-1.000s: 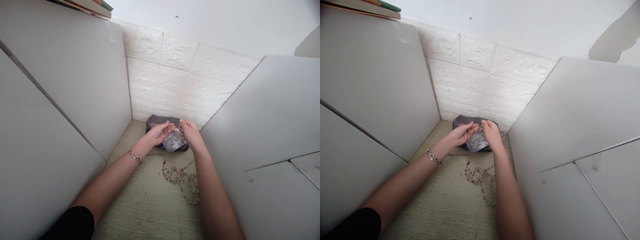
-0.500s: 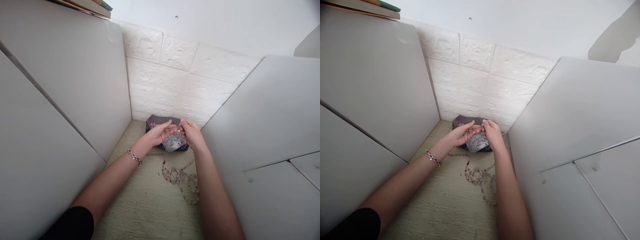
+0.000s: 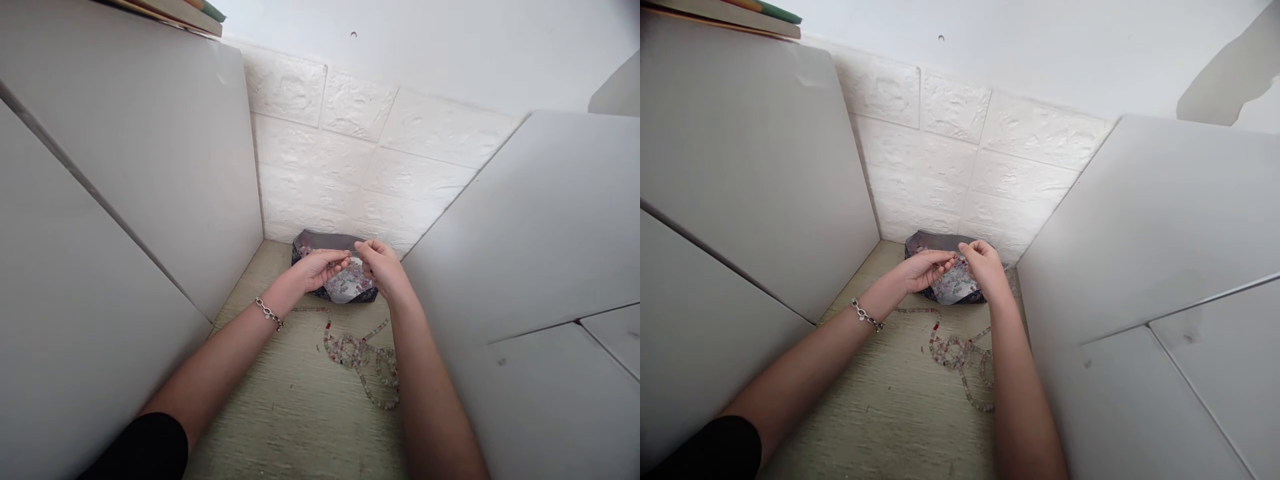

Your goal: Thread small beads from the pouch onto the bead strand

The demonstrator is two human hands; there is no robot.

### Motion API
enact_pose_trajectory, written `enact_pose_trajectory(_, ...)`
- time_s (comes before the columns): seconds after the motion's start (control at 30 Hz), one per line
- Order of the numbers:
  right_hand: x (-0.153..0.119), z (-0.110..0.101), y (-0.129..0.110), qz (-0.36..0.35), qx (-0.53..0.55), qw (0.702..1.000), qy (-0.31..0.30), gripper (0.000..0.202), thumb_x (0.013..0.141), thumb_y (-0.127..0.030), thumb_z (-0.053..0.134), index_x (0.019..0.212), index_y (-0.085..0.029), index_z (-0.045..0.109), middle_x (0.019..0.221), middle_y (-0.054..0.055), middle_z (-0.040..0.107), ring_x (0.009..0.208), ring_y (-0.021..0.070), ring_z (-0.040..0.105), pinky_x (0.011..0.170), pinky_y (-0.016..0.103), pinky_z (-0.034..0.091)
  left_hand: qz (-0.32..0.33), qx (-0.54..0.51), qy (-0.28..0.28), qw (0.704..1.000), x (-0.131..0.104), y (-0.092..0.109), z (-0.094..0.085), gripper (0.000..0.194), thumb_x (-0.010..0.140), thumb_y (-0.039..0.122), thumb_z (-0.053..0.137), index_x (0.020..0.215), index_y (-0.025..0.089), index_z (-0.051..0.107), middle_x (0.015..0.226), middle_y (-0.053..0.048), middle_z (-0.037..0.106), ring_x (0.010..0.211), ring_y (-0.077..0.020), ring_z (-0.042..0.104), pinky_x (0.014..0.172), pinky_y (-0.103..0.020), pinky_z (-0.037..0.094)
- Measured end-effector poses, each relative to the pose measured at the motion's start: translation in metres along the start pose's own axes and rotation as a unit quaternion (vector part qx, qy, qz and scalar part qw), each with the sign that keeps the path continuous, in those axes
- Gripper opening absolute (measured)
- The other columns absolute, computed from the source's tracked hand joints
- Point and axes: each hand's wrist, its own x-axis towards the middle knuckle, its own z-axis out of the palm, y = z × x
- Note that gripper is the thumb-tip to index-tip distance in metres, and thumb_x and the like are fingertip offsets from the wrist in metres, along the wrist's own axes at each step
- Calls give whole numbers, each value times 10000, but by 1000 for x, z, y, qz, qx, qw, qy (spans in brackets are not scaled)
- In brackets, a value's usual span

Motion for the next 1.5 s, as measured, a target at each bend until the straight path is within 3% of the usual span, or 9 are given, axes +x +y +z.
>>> enact_pose_trajectory(0.13, 1, -1, 3, -41, -54, 998, -14, 241, 628, -369, 605, 722, -195, 468, 514, -67, 433, 410, 54, 319, 406, 205, 250, -7, 2, 16, 1000, -2, 2, 2, 145, 747, 94, 531, 615, 93, 592, 526, 10, 542, 485, -16, 478, 513, -113, 412)
enact_pose_trajectory(0.27, 3, -5, 6, -58, -129, 990, -14, 347, 634, -381, 591, 905, -164, 601, 715, 8, 601, 558, 95, 474, 513, 229, 355, -14, 0, 31, 999, -2, 2, 3, 140, 745, 81, 529, 617, 92, 585, 531, 11, 545, 487, -15, 486, 512, -108, 417)
enact_pose_trajectory(0.43, 4, -8, 6, -67, -148, 987, -17, 251, 634, -340, 583, 758, -137, 662, 784, 54, 659, 720, 143, 559, 676, 266, 404, -22, -31, 42, 998, -2, 1, 3, 150, 772, 79, 493, 676, 81, 607, 584, -14, 578, 527, -24, 519, 544, -108, 445)
enact_pose_trajectory(0.57, 6, -9, 7, -82, -154, 984, 33, 223, 643, -315, 553, 737, -140, 653, 764, 51, 657, 716, 150, 561, 659, 266, 407, -17, -52, 62, 997, -6, 3, 10, 185, 770, 38, 460, 679, 72, 617, 637, -40, 602, 585, -39, 552, 594, -118, 470)
enact_pose_trajectory(0.77, 6, -8, 5, -114, -148, 979, 76, 183, 644, -304, 526, 689, -149, 613, 587, -9, 557, 537, 100, 457, 528, 229, 352, 4, -72, 26, 997, -5, 1, 8, 172, 768, 23, 467, 779, 63, 634, 782, -76, 641, 677, -58, 593, 663, -132, 489)
enact_pose_trajectory(0.93, -2, -3, -3, -138, -177, 970, 97, 184, 664, -313, 511, 698, -157, 603, 470, -49, 421, 444, 76, 350, 443, 214, 256, 4, -92, 40, 995, -1, -2, 4, 148, 797, 98, 477, 741, 74, 611, 818, -97, 639, 685, -68, 598, 600, -122, 485)
enact_pose_trajectory(1.07, -6, 0, -6, -167, -212, 955, 121, 204, 673, -335, 506, 698, -161, 609, 458, -54, 383, 445, 74, 332, 453, 218, 248, 8, -114, 31, 993, -1, -2, 4, 130, 794, 98, 487, 750, 77, 607, 727, -57, 614, 586, -34, 555, 534, -102, 460)
enact_pose_trajectory(1.27, -7, 1, -4, -205, -242, 942, 110, 180, 666, -315, 513, 669, -159, 601, 465, -54, 387, 454, 69, 321, 463, 218, 241, 23, -156, -15, 987, -1, -2, 2, 166, 791, 45, 455, 739, 71, 611, 675, -29, 578, 565, -17, 519, 524, -90, 433)
enact_pose_trajectory(1.5, -8, 1, -4, -219, -236, 941, 108, 179, 667, -311, 511, 672, -160, 607, 459, -53, 385, 448, 68, 313, 456, 218, 232, 21, -144, -16, 989, -3, 0, 5, 208, 781, -8, 426, 757, 66, 620, 680, -38, 577, 577, -18, 516, 519, -92, 417)
